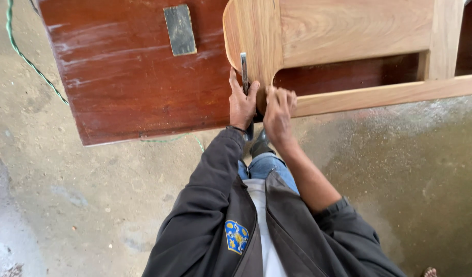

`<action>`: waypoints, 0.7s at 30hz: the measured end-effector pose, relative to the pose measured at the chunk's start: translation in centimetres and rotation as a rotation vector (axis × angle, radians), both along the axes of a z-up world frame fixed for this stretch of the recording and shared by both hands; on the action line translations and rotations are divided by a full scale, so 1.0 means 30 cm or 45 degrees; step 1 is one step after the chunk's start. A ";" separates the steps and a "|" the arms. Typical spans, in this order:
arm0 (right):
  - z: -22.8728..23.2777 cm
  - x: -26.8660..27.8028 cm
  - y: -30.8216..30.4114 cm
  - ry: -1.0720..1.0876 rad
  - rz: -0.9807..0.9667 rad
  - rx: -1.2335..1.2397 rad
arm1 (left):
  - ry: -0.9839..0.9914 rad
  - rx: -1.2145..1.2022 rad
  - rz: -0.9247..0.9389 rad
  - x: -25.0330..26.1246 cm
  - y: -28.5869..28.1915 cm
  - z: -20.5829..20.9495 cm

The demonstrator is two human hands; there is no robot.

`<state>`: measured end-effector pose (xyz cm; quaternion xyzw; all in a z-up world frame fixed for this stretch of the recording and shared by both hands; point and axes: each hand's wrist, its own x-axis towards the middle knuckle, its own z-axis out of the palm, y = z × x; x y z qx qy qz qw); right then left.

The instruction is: Sanding and scraping a wooden furniture frame to smooth the surface and clean joints.

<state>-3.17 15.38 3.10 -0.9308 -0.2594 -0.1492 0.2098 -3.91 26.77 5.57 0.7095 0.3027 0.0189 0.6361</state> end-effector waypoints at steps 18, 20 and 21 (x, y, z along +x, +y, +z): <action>0.068 -0.016 -0.040 0.062 -0.003 -0.060 | 0.030 0.015 -0.019 0.007 0.002 -0.071; 0.018 0.028 -0.042 0.082 -0.004 -0.052 | 0.015 0.027 -0.017 0.015 0.003 -0.104; -0.009 0.043 -0.042 0.101 -0.008 -0.042 | -0.002 0.041 -0.018 0.011 0.004 -0.121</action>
